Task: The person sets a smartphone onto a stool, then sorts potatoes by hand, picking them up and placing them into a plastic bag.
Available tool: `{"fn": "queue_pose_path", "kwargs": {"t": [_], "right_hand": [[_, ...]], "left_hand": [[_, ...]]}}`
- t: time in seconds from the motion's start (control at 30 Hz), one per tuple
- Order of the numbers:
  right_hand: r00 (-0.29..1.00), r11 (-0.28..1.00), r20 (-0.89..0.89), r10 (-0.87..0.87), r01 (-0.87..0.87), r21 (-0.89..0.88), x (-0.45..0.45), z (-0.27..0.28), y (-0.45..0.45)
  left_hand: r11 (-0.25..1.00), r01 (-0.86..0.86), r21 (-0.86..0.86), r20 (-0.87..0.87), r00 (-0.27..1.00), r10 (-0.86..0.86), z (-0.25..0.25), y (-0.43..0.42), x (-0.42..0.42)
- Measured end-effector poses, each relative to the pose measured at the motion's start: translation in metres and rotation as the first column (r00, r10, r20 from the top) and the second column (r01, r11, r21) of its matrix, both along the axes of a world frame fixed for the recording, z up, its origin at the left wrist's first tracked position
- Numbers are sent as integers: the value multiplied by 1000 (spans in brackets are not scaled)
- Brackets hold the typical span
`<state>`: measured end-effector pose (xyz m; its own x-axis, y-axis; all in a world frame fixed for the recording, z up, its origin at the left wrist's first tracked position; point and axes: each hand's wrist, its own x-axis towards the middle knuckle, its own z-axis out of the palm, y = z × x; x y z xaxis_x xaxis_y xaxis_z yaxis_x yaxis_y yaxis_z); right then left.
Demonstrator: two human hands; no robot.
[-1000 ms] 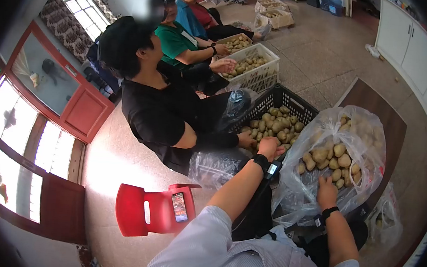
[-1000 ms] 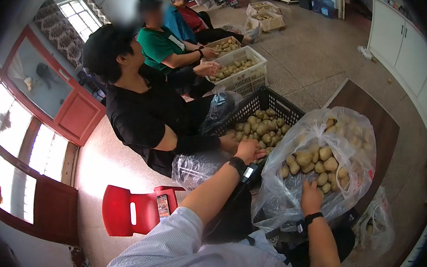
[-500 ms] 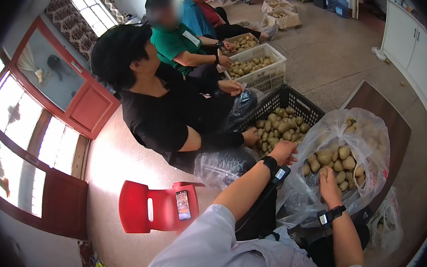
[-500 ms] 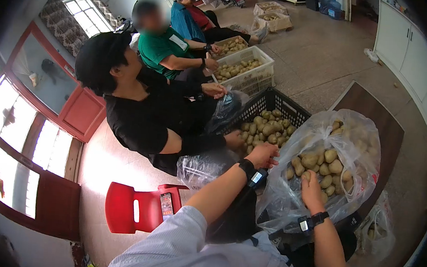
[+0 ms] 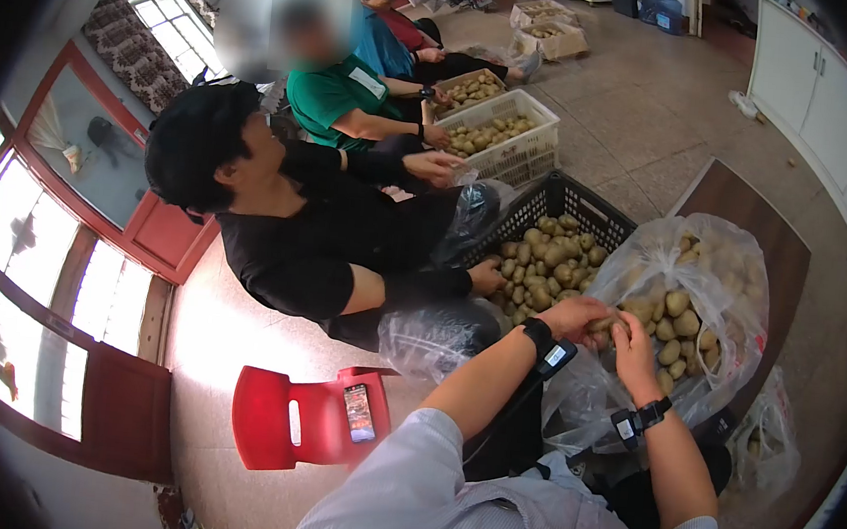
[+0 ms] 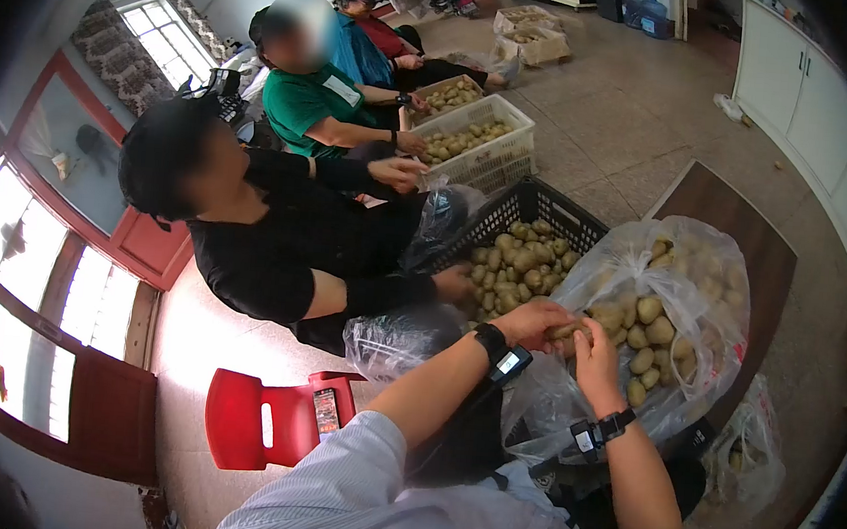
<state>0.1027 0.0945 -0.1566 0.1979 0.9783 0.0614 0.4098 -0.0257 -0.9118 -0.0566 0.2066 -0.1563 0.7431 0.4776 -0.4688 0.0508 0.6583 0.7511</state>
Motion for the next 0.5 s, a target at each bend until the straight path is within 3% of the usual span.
{"fn": "queue_pose_path", "kwargs": {"t": [0.03,0.07,0.13,0.17,0.23,0.27,0.33,0.37,0.4,0.43,0.5], "right_hand": [[999,998,44,-28,31,-61,1,4,-3],[998,997,46,-34,37,-66,8,-8,-5],[931,990,338,-137,138,20,30,-43,-15],[928,988,342,-150,155,13,36,-47,-22],[820,938,507,-266,342,-61,50,-53,-34],[748,944,605,-273,328,20,60,-61,-39],[763,930,584,-275,365,-39,72,-65,-44],[781,914,560,-276,393,-97,74,-63,-46],[754,919,593,-283,390,-56,75,-64,-48],[754,918,592,-284,392,-60,76,-65,-50],[732,914,639,-235,390,-110,79,-66,-51]], "left_hand": [[1000,4,-2,1,1000,-4,-4,3,-1],[995,-101,23,-30,994,102,-12,7,-3],[967,-253,12,-47,966,254,-22,11,-5],[962,-274,5,-47,961,274,-30,17,-8],[924,-381,22,-68,922,382,-47,28,-12],[928,-372,14,-67,926,372,-49,29,-12],[838,-543,-54,-65,839,540,-52,34,-19],[839,-541,-55,-67,841,537,-70,43,-28],[734,-279,619,-66,913,403,-98,56,-40],[607,-72,791,-168,929,330,-102,60,-43],[165,303,939,-342,876,338,-109,66,-50]]}}
